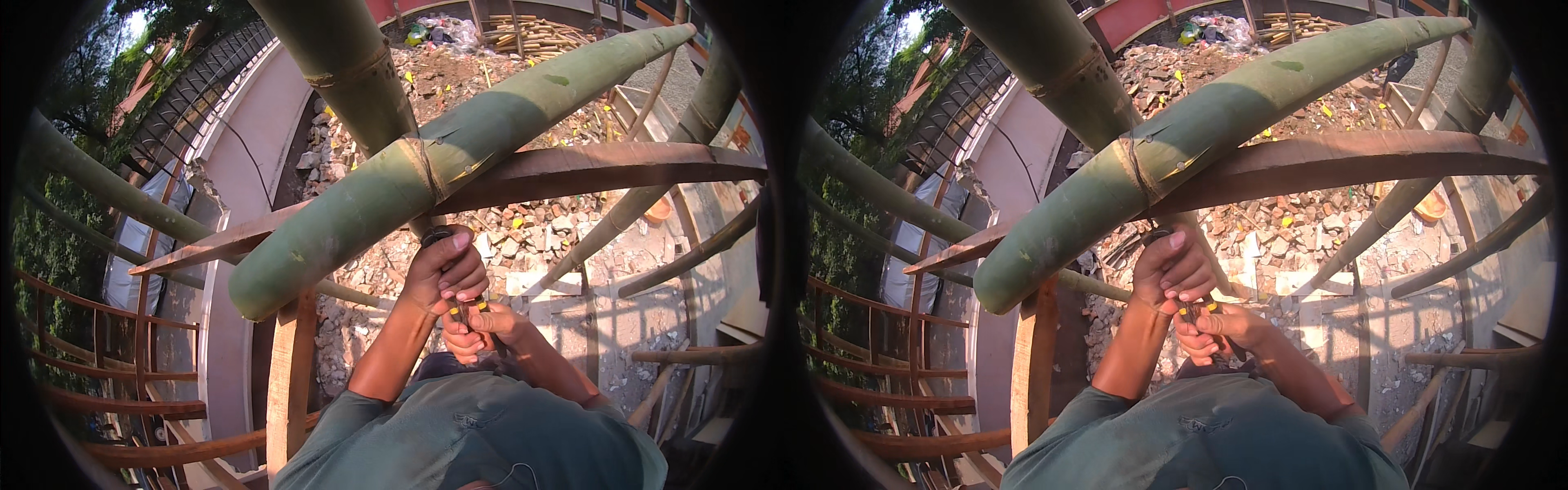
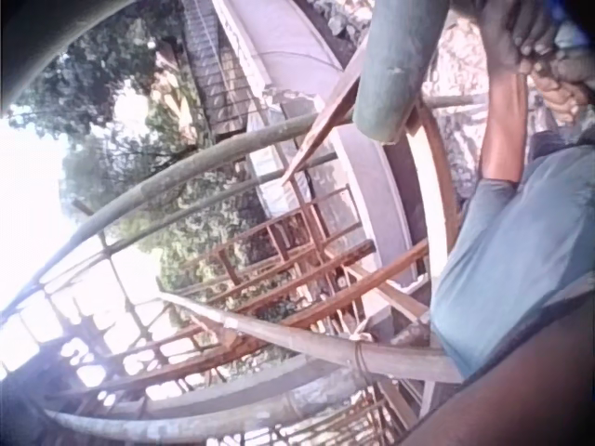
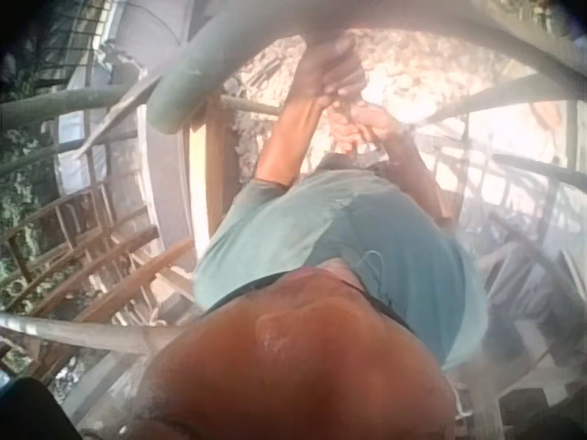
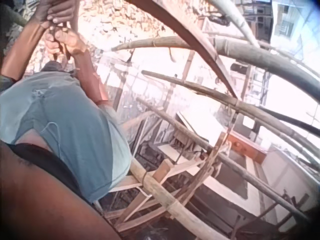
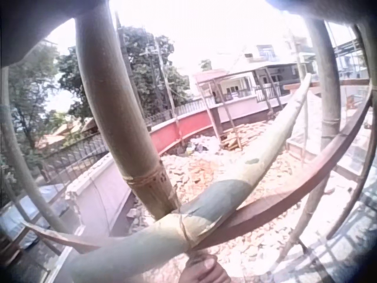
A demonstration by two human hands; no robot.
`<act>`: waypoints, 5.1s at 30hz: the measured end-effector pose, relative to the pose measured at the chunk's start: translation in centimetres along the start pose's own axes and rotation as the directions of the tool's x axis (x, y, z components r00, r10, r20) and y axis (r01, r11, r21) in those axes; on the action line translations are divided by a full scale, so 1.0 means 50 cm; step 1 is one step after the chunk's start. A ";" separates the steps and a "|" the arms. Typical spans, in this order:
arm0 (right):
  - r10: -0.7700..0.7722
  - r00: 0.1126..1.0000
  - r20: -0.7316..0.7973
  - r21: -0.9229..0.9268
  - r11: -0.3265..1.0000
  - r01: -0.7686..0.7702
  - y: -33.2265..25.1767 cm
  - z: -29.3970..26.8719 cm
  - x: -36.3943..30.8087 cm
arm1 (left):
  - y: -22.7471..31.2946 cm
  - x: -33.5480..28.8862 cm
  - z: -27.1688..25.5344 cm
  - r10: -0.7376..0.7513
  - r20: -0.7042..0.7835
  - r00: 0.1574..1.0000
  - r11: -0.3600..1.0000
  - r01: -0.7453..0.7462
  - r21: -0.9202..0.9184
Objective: The person assembles a bamboo scaffolding structure on a construction site. They position bamboo poles onto a metal frame, secure them with wire using pliers, and adjust the components to ensure stability.
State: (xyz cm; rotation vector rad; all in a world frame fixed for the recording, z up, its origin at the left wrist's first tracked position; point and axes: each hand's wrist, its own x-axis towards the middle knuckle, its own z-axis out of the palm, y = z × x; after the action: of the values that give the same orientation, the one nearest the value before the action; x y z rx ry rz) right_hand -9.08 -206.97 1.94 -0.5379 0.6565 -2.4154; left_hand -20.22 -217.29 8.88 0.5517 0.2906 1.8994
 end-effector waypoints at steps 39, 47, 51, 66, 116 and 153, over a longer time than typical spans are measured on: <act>-0.198 0.931 -0.306 -0.546 0.838 -0.001 -0.062 0.021 -0.017 | -0.011 0.023 0.021 0.174 -0.257 0.951 0.940 -0.082 0.332; -0.827 0.460 -0.324 -0.692 -0.124 -0.712 -0.002 0.118 0.007 | -0.035 0.053 0.044 0.379 -0.367 0.850 0.874 -0.198 0.443; -0.858 0.466 -0.217 -0.710 -0.189 -0.679 -0.001 0.091 0.000 | -0.039 0.059 0.047 0.405 -0.394 0.825 0.868 -0.212 0.448; -0.665 0.521 -0.535 -0.716 0.029 -0.697 -0.063 0.135 -0.041 | -0.020 0.107 -0.069 0.124 0.651 0.749 0.961 -0.255 0.110; -0.217 0.816 -0.536 -0.606 0.772 -0.193 -0.085 0.134 -0.039 | 0.010 0.024 -0.071 0.127 0.300 0.946 0.890 -0.242 0.386; -0.459 0.559 -0.691 -0.693 0.641 -0.330 0.001 0.114 0.009 | -0.003 0.061 -0.076 0.028 0.581 0.814 0.993 0.046 -0.113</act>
State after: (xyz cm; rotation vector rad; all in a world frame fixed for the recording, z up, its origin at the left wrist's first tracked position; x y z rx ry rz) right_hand -6.51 -209.15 6.56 0.4307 2.2122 -2.2313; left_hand -22.97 -214.23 6.25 1.0120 -0.2264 1.6287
